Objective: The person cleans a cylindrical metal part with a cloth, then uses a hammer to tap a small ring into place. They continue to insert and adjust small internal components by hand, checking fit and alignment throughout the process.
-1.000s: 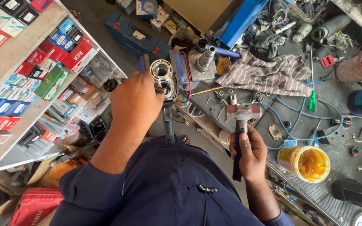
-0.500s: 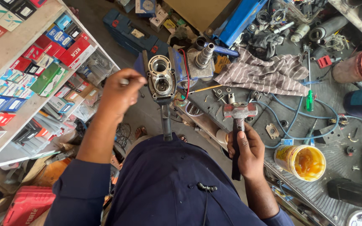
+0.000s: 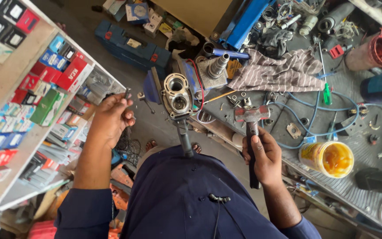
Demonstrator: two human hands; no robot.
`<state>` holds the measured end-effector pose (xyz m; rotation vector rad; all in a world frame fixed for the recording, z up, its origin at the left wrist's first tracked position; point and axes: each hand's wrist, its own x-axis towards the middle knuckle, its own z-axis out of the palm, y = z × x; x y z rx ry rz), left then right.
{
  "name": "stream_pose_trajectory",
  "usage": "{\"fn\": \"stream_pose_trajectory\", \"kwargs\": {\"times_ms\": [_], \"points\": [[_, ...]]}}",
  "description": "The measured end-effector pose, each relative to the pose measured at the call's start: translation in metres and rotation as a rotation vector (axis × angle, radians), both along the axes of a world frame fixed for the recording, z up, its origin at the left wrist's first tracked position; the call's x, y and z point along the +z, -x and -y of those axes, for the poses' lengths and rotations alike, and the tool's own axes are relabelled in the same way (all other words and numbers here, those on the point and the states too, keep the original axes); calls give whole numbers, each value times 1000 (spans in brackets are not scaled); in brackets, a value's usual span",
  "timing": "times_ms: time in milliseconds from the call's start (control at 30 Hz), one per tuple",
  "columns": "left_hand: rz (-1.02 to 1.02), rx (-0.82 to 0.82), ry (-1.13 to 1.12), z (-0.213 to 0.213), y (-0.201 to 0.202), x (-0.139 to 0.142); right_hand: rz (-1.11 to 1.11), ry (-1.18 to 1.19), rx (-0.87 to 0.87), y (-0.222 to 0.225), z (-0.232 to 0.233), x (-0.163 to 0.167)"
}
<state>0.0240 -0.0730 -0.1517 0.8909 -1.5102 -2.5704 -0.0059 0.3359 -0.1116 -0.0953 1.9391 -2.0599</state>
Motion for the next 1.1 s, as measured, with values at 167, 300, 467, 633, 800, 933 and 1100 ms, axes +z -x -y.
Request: {"fn": "stream_pose_trajectory", "kwargs": {"times_ms": [167,300,467,633,800,933,1100], "points": [[-142,-137,-29,21,10,44,23,19,-100,-11,35,3],[-180,-222,-278,46,21,60,46,24,-187,-24,64,7],[-190,-439,-47,69,26,47,61,26,-301,-44,93,13],[-90,-452,665,79,17,18,45,23,-415,-64,114,13],[-233,-502,980,94,4,-1,53,13,-494,-84,129,8],[-302,-547,891,95,3,4,103,12,-527,-93,135,7],[-133,-832,567,86,4,36,171,-25,-585,-102,138,7]]}}
